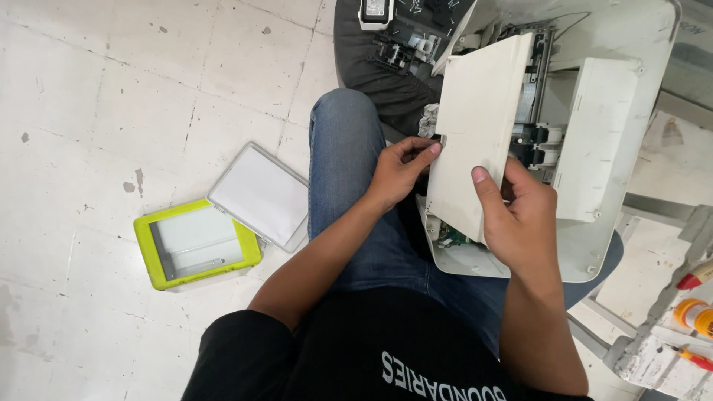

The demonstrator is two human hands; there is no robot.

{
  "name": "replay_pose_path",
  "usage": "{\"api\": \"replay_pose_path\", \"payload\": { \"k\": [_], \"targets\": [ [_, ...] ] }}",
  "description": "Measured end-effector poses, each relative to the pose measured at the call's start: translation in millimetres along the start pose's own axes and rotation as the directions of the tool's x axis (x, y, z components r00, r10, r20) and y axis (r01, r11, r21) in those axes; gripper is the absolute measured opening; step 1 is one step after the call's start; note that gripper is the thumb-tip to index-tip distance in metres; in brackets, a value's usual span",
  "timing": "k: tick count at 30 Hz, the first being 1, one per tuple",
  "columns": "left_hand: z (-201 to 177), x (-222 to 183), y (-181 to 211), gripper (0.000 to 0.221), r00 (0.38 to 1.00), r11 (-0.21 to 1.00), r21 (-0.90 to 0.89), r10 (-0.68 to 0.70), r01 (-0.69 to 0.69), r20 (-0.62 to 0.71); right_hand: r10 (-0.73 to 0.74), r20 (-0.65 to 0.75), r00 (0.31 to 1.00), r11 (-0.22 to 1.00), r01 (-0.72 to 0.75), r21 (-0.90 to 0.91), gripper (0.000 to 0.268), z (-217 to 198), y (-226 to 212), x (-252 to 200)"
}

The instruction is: The person sits with a disassembled printer on their lap and installs a white plastic side cover. They align the cover with internal rails and clips, press it into place, and adjust the fit. The person then reaches for a yellow-framed tray on the floor.

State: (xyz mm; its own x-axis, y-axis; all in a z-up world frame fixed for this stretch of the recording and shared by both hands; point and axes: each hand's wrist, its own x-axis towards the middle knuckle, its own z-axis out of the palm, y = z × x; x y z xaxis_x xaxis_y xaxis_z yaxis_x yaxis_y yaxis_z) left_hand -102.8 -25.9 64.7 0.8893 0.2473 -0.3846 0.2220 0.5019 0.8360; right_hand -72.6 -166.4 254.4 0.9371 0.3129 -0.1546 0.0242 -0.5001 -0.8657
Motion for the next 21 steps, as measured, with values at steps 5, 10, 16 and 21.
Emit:
{"api": "replay_pose_path", "payload": {
  "k": [5,10,16,21],
  "targets": [
    [1,-2,6,0.040,1.000,1.000,0.005,0.001,-0.001,0.001,0.007,0.001,1.000,1.000,-0.007,0.018,0.019,3,-11,-3],
    [2,-2,7,0.039,1.000,1.000,0.008,-0.004,0.004,-0.012,-0.011,0.060,0.998,1.000,0.010,0.023,0.018,-1,-12,-4],
    [1,0,4,0.038,1.000,1.000,0.009,0.002,-0.002,-0.015,-0.037,0.109,0.993,0.998,0.031,0.051,0.020,1,-28,-6],
    [3,-4,8,0.042,1.000,1.000,-0.016,0.005,-0.006,-0.017,-0.014,0.104,0.995,0.994,0.003,0.105,0.019,-2,-3,-10]
  ]
}}
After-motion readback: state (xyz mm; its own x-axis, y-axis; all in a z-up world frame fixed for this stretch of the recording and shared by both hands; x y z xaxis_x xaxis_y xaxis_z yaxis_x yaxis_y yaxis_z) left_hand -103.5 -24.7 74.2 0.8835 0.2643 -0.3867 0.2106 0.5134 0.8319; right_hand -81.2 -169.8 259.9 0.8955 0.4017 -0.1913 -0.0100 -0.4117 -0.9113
